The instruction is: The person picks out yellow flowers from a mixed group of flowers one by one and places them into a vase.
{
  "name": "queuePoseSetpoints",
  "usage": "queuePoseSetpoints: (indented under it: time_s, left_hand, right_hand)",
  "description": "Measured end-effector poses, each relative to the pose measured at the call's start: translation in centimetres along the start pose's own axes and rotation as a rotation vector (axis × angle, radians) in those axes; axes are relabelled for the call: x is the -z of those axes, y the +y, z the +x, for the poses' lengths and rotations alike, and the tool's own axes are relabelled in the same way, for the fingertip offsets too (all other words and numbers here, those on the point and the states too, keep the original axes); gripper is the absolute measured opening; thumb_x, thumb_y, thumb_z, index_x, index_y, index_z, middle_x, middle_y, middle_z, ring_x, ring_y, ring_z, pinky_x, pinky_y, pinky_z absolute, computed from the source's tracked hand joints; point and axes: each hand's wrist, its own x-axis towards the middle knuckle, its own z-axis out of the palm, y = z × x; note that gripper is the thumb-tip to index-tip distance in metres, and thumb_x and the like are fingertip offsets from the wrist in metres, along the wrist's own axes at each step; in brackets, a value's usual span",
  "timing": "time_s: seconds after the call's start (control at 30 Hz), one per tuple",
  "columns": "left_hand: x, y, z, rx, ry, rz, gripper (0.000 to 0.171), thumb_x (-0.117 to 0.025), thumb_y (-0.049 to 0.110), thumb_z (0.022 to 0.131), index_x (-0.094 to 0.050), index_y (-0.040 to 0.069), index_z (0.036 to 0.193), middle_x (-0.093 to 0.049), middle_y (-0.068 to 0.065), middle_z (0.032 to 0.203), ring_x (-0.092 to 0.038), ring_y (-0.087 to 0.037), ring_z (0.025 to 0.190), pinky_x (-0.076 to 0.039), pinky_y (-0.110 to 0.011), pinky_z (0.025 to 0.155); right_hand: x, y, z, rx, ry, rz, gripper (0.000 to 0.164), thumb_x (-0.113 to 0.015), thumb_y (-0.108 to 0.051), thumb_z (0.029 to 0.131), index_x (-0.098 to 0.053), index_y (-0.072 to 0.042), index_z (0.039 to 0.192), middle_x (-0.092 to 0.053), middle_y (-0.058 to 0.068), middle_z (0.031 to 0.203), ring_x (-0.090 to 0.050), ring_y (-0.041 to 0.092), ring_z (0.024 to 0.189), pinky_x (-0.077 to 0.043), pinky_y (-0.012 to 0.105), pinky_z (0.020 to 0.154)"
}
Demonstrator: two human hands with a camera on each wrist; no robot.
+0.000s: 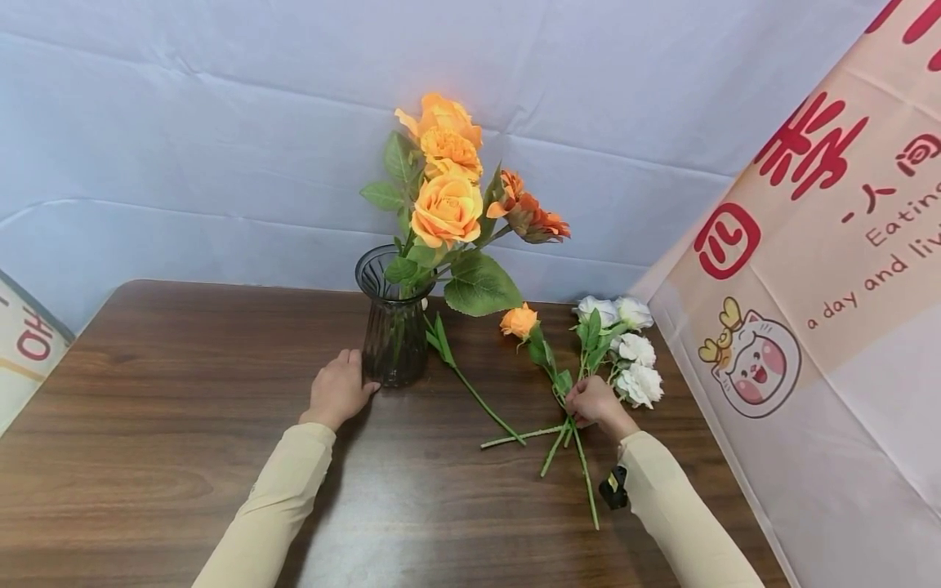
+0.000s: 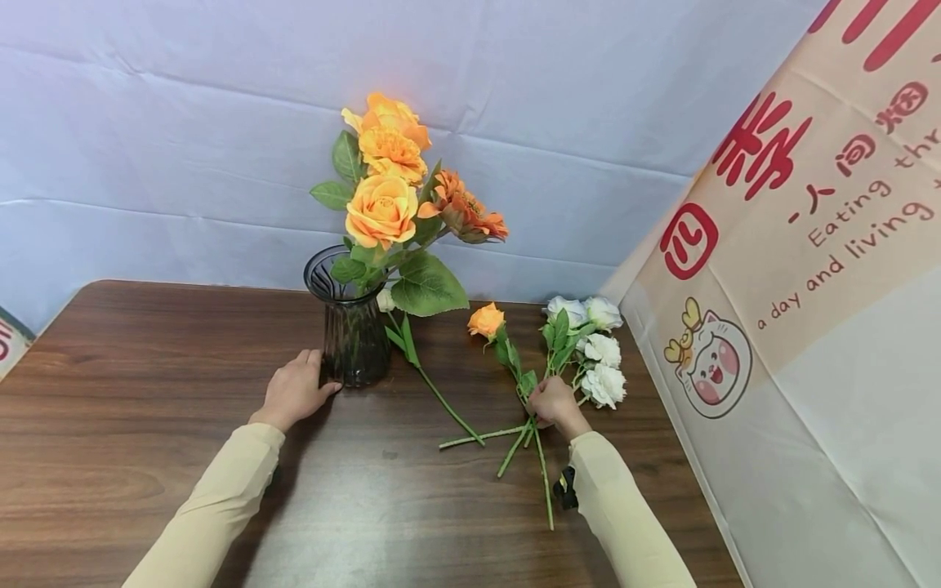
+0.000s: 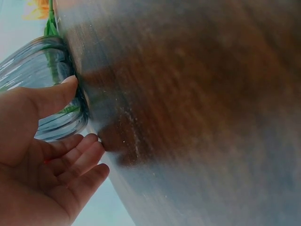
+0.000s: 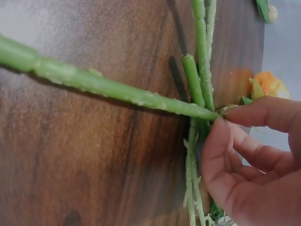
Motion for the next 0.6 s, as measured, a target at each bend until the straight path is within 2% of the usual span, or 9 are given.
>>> queuePoseSetpoints:
  time_s: [0.23, 0.47, 0.6]
  left_hand:
    - [-0.07, -0.04, 0.10, 0.000, -0.003, 0.002, 0.062, -0.067, 0.030, 0.083, -0.044, -0.012, 0.122, -0.050, -0.026, 0.116, -0.054, -0.039, 0.099, -0.044, -0.050, 0.083]
    - [-0.05, -0.03, 0.13, 0.004, -0.016, 0.006, 0.062, -0.066, 0.030, 0.084, -0.043, -0.012, 0.123, -0.049, -0.026, 0.118, -0.053, -0.039, 0.102, -0.044, -0.049, 0.084]
    - [0.01, 0.01, 0.15, 0.008, -0.028, 0.011, 0.063, -0.066, 0.030, 0.084, -0.042, -0.012, 0.124, -0.048, -0.026, 0.119, -0.052, -0.039, 0.104, -0.043, -0.049, 0.085]
  right_hand:
    - [0.05, 0.05, 0.02, 0.002, -0.021, -0.010, 0.009, -0.052, 0.010, 0.077, -0.061, 0.009, 0.079, -0.054, 0.010, 0.065, -0.051, 0.017, 0.052, -0.051, 0.033, 0.052]
    - [0.26, -0.11, 0.10, -0.004, -0.059, -0.003, 0.016, -0.049, 0.008, 0.080, -0.057, 0.003, 0.068, -0.048, 0.006, 0.057, -0.046, 0.014, 0.047, -0.050, 0.033, 0.050]
    - [0.44, -0.24, 0.07, -0.016, -0.083, 0.007, 0.015, -0.050, 0.008, 0.081, -0.058, 0.003, 0.069, -0.048, 0.006, 0.057, -0.045, 0.013, 0.045, -0.050, 0.032, 0.050]
